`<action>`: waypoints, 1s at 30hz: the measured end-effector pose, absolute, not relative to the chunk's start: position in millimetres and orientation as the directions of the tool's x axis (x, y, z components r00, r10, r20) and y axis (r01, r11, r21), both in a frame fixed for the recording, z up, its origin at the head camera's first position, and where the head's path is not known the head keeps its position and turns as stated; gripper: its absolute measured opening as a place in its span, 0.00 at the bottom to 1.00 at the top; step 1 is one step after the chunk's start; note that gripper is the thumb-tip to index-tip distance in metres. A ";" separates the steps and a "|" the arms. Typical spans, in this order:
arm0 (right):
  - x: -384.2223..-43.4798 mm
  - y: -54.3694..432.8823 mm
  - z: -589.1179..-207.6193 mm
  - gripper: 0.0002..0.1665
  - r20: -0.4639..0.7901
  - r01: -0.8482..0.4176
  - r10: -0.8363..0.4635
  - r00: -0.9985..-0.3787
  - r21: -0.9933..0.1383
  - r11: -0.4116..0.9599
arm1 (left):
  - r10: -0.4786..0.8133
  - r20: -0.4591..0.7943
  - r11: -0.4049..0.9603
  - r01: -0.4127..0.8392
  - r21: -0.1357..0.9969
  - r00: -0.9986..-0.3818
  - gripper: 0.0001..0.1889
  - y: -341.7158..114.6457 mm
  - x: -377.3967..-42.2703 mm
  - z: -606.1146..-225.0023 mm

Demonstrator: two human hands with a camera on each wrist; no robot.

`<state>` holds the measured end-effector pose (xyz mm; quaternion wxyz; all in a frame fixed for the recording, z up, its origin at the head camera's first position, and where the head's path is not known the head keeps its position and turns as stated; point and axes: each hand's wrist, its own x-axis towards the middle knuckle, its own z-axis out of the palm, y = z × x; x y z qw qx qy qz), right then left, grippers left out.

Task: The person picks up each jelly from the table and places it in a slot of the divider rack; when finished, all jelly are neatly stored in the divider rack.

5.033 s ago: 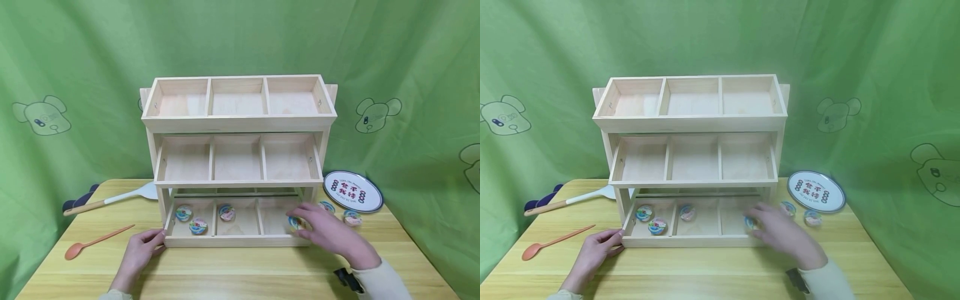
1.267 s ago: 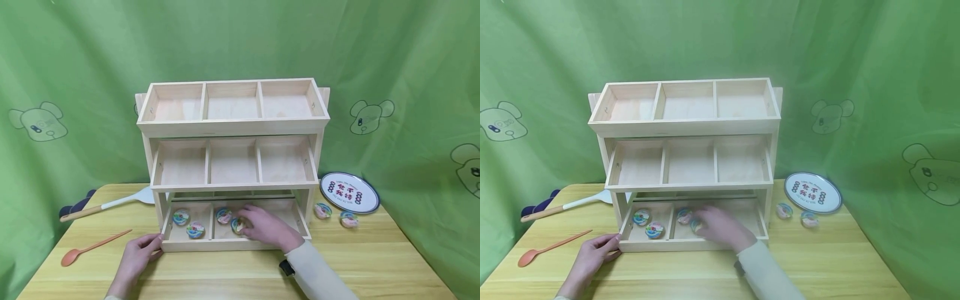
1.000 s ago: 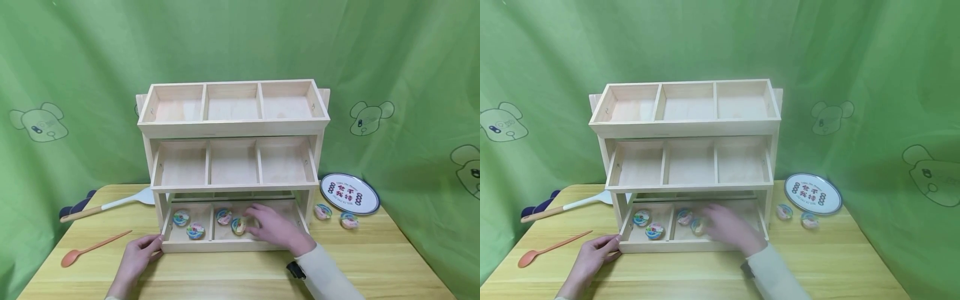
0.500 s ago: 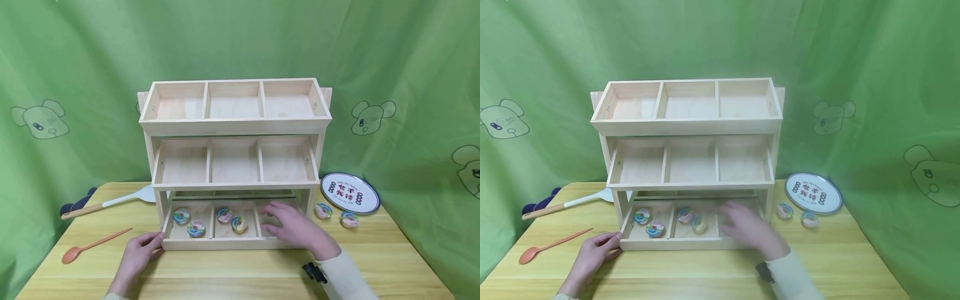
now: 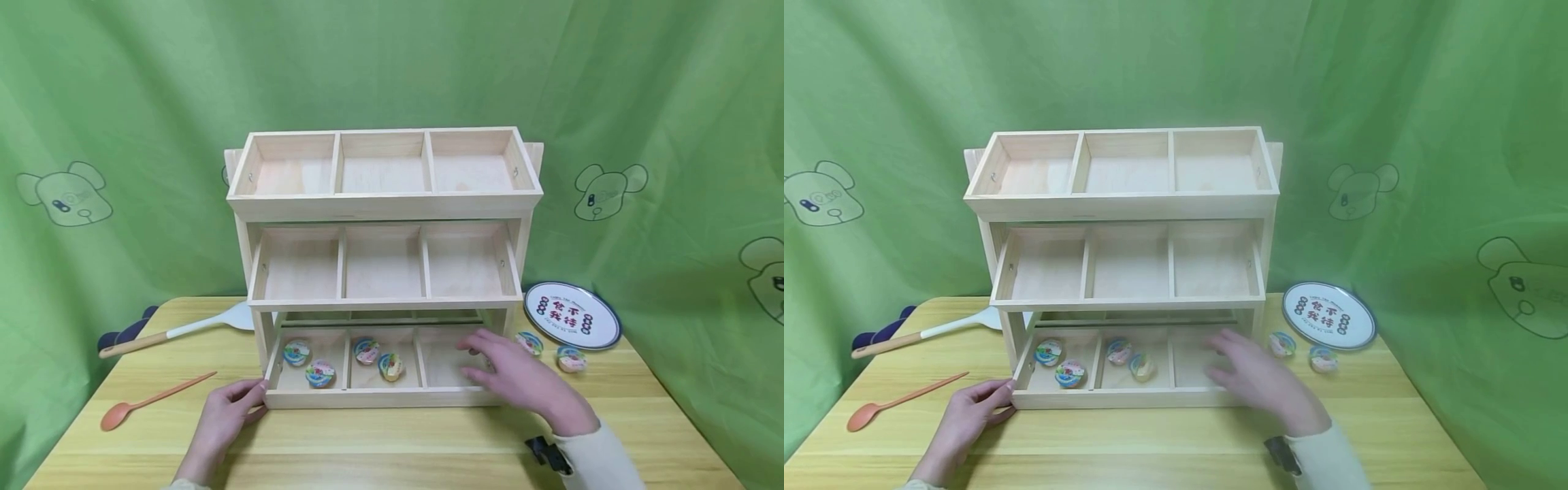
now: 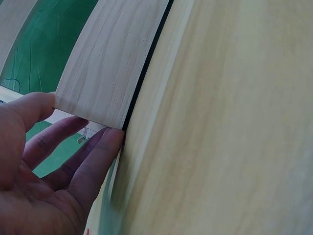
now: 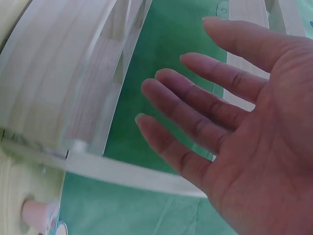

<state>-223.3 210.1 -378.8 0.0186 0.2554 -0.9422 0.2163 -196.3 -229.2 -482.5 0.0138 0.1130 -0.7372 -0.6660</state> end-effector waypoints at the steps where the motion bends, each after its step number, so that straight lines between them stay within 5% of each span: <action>1: -222.9 212.3 -379.0 0.23 0.141 -0.481 -0.465 -0.874 -0.399 0.781 | -0.185 -0.131 0.087 -0.149 0.985 -0.974 0.18 -229.3 -196.5 -482.5; 20: -219.3 261.8 -374.6 0.23 0.200 -0.469 -0.424 -0.883 -0.403 0.786 | -0.189 -0.127 0.087 -0.145 0.986 -0.974 0.18 -228.7 -195.8 -482.0; 30: -217.0 299.5 -373.8 0.14 0.252 -0.408 -0.327 -0.911 -0.436 0.802 | -0.189 -0.130 0.093 -0.149 0.985 -0.973 0.18 -229.3 -196.4 -481.7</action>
